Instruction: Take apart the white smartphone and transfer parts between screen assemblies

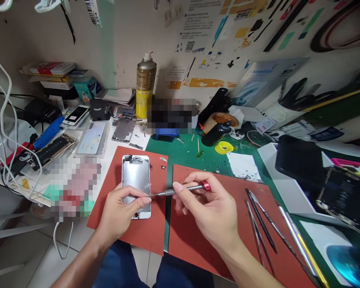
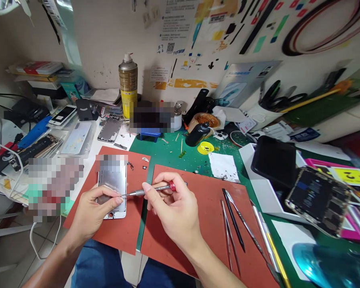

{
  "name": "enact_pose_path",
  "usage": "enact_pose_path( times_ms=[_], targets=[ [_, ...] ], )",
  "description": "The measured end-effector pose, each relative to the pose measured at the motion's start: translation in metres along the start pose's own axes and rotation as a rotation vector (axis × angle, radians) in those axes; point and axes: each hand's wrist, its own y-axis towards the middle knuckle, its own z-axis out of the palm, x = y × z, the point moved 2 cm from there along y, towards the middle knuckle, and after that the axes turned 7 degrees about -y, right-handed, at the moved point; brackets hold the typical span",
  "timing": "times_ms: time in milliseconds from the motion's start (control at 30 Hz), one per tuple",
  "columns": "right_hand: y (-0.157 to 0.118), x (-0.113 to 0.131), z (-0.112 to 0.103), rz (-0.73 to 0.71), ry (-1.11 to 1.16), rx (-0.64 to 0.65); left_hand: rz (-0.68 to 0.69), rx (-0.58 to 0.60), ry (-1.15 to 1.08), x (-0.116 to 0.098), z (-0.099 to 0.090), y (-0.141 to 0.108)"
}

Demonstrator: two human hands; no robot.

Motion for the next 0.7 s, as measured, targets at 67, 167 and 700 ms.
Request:
enact_pose_path(
  times_ms=[67, 167, 700],
  targets=[
    [-0.001, 0.001, 0.000, -0.027, -0.020, -0.011, 0.005, 0.000, 0.002, 0.000, 0.000, 0.000],
    [-0.002, 0.004, -0.001, -0.086, -0.047, -0.011, 0.003, -0.003, 0.007, -0.001, 0.000, 0.000],
    [0.003, 0.001, -0.002, 0.011, 0.055, 0.020, -0.038, -0.013, -0.011, -0.010, 0.002, -0.001]
  ],
)
